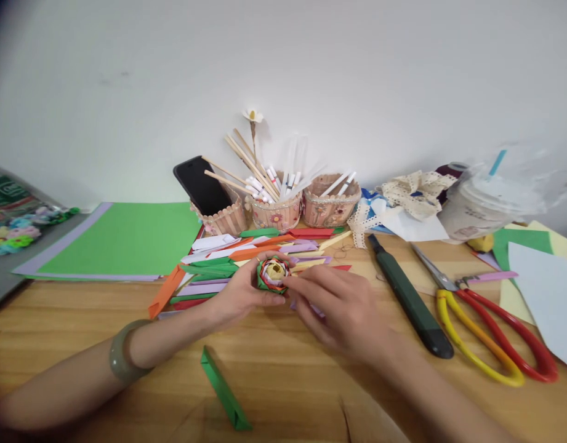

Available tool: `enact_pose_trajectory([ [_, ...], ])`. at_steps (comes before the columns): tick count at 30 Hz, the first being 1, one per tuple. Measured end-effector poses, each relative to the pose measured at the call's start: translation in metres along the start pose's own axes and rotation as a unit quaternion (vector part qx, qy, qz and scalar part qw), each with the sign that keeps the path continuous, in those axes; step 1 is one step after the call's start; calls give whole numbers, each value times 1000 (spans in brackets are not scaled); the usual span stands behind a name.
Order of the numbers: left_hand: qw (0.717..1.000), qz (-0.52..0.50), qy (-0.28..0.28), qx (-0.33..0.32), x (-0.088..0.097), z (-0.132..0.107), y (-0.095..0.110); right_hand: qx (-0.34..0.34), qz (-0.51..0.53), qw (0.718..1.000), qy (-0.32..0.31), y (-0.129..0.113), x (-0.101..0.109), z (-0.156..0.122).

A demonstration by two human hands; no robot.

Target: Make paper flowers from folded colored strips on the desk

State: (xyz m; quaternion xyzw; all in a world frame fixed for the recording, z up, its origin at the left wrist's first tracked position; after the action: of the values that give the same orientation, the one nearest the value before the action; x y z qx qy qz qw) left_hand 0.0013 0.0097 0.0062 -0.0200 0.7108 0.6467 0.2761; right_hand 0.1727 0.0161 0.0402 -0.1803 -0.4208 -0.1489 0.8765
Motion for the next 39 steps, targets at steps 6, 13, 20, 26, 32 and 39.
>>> enact_pose_trajectory([
  [6,1000,14,-4,-23,0,-1,3,65,-40,997,-6,-4,2,1],
  [13,999,22,-24,-39,2,0,-1,-93,107,989,40,-8,8,9],
  [20,995,81,-35,-48,3,-1,0,-137,133,982,-2,-9,5,12],
  [26,997,22,-62,-26,-1,-3,3,-121,126,985,3,-8,1,10],
  [32,995,-80,-62,21,-3,-5,7,-118,107,987,8,-6,0,9],
  [39,998,-45,-40,-21,-1,-2,6,-117,89,989,16,-8,2,8],
])
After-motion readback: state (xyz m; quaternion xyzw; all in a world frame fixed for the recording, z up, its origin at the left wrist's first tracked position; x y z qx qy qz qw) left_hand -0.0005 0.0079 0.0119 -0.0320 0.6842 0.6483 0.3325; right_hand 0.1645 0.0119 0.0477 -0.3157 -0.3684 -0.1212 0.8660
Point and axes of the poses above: each hand's wrist, its own z-axis towards the middle knuckle, its own x-axis out of the back of the hand, y = z × x, the point moved 1 cm from there along z, towards the middle knuckle, and after that the axes turned 4 degrees about -y, right-handed, at the moved point
